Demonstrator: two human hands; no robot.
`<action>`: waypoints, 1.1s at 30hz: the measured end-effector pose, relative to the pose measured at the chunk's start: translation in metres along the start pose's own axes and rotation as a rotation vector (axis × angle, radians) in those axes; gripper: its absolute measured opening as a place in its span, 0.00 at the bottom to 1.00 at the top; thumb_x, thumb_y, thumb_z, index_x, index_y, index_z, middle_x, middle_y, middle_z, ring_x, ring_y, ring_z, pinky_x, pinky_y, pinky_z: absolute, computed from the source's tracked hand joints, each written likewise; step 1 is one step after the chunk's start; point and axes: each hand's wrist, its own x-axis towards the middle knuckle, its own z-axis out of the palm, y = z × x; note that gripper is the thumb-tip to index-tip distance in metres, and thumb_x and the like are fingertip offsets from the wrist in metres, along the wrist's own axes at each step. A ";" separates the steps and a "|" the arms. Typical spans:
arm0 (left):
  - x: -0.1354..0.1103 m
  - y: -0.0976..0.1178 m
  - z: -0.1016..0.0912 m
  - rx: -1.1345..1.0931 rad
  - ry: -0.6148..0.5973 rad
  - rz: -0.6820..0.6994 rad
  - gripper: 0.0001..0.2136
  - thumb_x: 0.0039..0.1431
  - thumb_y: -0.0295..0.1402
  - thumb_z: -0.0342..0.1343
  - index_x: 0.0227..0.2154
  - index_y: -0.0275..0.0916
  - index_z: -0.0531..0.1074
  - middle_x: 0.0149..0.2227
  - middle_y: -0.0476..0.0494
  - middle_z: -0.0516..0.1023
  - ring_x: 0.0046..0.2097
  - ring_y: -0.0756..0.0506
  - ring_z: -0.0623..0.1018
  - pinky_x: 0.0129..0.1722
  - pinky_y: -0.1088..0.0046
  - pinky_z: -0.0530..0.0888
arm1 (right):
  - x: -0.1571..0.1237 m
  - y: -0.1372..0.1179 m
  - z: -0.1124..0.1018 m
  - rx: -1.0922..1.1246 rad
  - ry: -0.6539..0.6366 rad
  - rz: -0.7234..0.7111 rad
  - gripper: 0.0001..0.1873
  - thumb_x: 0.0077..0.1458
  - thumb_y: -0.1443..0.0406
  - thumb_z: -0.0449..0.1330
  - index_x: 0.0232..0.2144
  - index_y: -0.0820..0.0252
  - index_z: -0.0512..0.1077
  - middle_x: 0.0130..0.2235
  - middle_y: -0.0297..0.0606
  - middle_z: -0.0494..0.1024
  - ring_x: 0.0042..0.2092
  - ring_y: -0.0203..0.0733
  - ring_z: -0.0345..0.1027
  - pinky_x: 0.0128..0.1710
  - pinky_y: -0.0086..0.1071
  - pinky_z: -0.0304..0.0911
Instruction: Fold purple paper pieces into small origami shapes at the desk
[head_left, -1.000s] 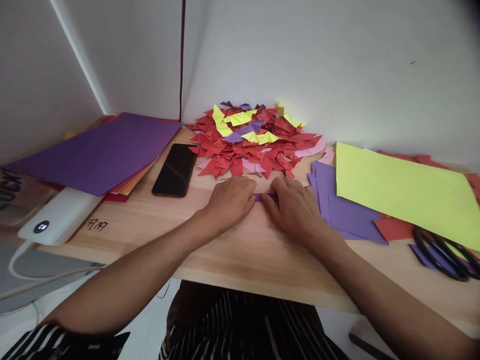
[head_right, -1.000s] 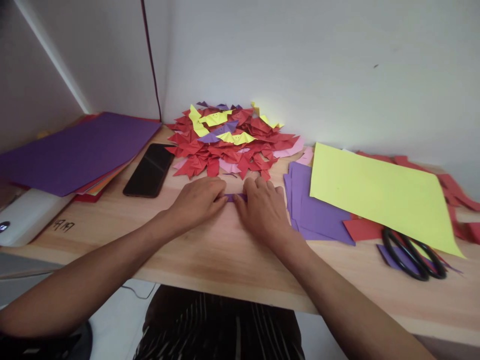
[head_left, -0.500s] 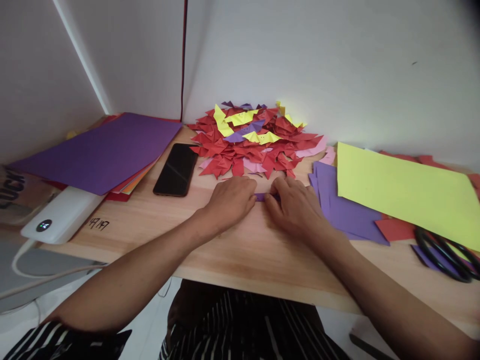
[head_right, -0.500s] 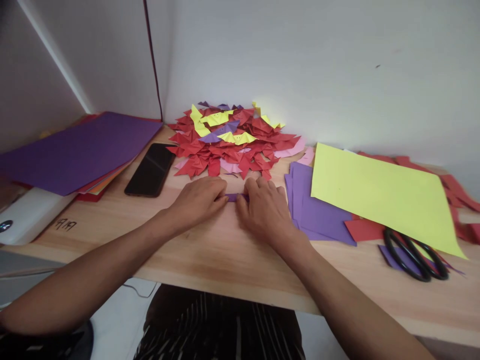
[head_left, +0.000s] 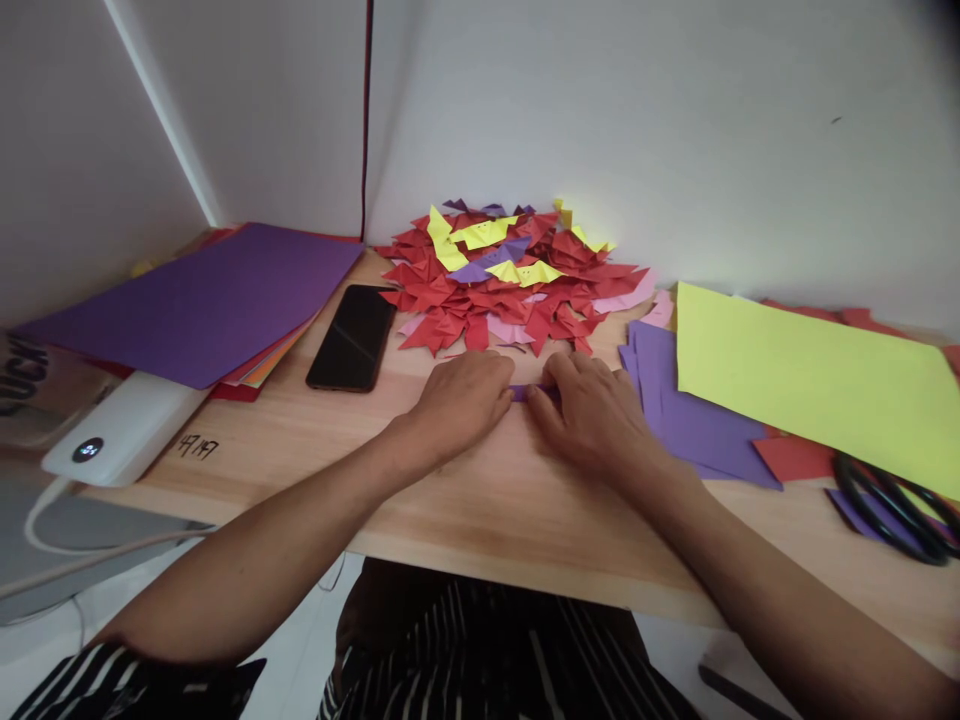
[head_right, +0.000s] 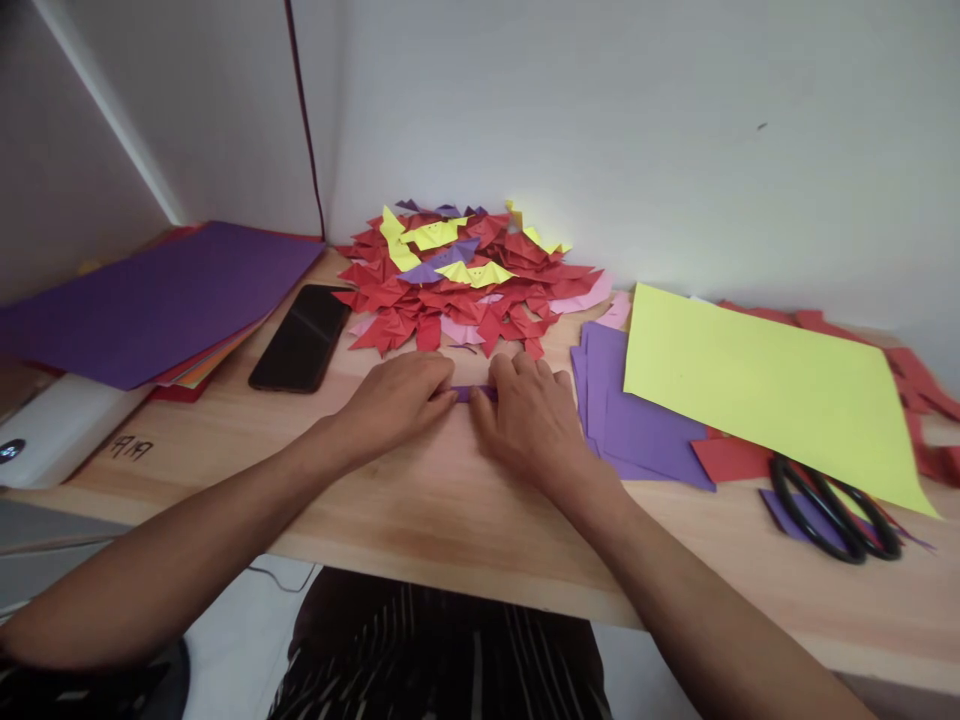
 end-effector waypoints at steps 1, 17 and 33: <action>0.000 0.000 0.000 -0.001 0.001 0.000 0.07 0.61 0.32 0.49 0.28 0.38 0.66 0.34 0.44 0.73 0.37 0.45 0.71 0.35 0.69 0.66 | 0.000 -0.001 0.000 -0.001 0.006 0.002 0.13 0.59 0.56 0.48 0.34 0.59 0.64 0.40 0.48 0.72 0.43 0.54 0.66 0.39 0.42 0.54; -0.001 -0.001 0.002 -0.005 0.006 0.020 0.06 0.62 0.31 0.48 0.29 0.38 0.65 0.35 0.43 0.73 0.38 0.45 0.71 0.36 0.68 0.66 | -0.002 0.005 0.000 0.046 0.011 -0.032 0.10 0.60 0.60 0.47 0.34 0.58 0.64 0.37 0.43 0.72 0.40 0.50 0.66 0.37 0.40 0.52; -0.002 -0.002 -0.001 -0.009 -0.003 0.022 0.06 0.62 0.31 0.48 0.30 0.38 0.66 0.35 0.43 0.73 0.39 0.44 0.71 0.36 0.68 0.66 | -0.003 0.016 0.001 0.190 0.033 -0.092 0.07 0.56 0.64 0.51 0.36 0.57 0.67 0.37 0.41 0.73 0.40 0.48 0.67 0.39 0.39 0.53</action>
